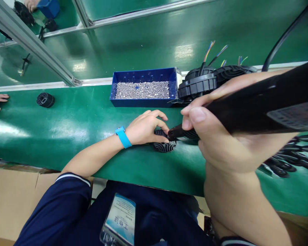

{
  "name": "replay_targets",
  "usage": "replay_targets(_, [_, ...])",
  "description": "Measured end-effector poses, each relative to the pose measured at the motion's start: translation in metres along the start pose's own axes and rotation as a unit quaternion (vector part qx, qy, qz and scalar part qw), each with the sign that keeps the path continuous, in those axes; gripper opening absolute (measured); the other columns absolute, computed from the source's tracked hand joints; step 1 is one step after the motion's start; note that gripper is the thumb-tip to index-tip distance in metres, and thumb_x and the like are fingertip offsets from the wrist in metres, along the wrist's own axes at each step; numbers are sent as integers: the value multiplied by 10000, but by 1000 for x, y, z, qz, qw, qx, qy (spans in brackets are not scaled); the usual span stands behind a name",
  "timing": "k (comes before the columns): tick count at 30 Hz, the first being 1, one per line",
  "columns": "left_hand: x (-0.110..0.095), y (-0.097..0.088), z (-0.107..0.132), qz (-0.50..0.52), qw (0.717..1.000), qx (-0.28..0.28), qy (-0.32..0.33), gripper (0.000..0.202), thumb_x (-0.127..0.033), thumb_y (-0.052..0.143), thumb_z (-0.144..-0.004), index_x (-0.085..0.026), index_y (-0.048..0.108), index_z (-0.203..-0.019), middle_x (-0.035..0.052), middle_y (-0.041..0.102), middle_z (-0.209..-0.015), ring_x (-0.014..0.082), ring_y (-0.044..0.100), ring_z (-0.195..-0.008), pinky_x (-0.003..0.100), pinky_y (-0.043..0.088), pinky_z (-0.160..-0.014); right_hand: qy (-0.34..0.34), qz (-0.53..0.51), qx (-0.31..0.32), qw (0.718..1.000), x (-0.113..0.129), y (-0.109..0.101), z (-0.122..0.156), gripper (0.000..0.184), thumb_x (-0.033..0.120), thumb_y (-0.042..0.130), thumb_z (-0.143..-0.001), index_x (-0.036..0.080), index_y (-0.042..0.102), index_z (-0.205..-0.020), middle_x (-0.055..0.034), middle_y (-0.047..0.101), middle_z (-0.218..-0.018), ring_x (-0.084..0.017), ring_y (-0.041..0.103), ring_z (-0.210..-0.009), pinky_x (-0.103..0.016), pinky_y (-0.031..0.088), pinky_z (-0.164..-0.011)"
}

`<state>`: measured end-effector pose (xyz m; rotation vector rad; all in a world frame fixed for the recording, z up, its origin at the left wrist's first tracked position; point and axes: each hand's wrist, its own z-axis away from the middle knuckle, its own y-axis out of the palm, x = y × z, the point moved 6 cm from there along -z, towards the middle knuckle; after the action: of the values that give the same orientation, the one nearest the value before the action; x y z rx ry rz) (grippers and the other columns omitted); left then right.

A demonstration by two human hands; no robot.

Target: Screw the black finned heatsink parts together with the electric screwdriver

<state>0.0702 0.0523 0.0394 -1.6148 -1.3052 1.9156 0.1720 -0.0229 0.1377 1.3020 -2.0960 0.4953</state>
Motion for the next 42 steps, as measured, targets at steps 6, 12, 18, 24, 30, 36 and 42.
replay_targets(6, [-4,4,24,51,994,-87,37,408,-485,780,-810,-196,714,-1090,90,653,-1226,239,620,-1154,380,475,-1022,0,0,-41,999,-3,-2,1,193,86,697,-847,190,640,-999,10,575,-923,-86,643,-742,-351,633,-767])
replay_targets(12, [-13,23,48,-109,980,-85,140,384,-516,480,-997,-295,680,-1238,98,639,-1249,221,608,-1113,371,494,-938,23,30,-61,997,-2,-3,4,160,118,702,-853,199,659,-984,6,582,-954,-79,626,-740,-291,554,-660])
replay_targets(18, [-14,26,44,-156,973,-49,164,365,-455,438,-1029,-322,673,-1274,102,619,-1221,198,570,-998,339,506,-865,51,3,-101,994,-9,-8,2,112,203,747,-840,205,686,-935,-4,585,-828,-130,631,-661,-288,455,-480])
replay_targets(24, [-16,25,42,-159,976,-21,147,396,-484,399,-1033,-325,684,-1257,100,614,-1226,192,540,-939,331,496,-826,59,21,-87,994,-9,-4,2,69,224,721,-858,205,667,-896,23,584,-788,-102,623,-659,-265,427,-496])
replay_targets(30, [-15,29,41,-155,980,-11,128,364,-472,443,-1024,-337,671,-1272,103,600,-1225,199,536,-970,336,484,-826,3,50,-63,997,0,6,4,104,147,684,-873,170,596,-825,26,556,-793,-80,616,-666,-268,440,-539])
replay_targets(36, [-12,33,42,-165,978,-22,128,374,-481,438,-1021,-346,664,-1286,107,586,-1214,214,528,-984,344,476,-824,-3,43,-59,997,-8,6,5,112,195,698,-887,157,605,-837,37,550,-773,-65,621,-630,-202,431,-476])
replay_targets(42, [-12,30,41,-168,977,-25,127,404,-504,419,-1014,-344,675,-1284,119,591,-1186,228,533,-976,342,467,-806,32,1,-87,996,-15,2,9,82,175,735,-827,161,657,-849,18,584,-751,-83,611,-583,-217,440,-454])
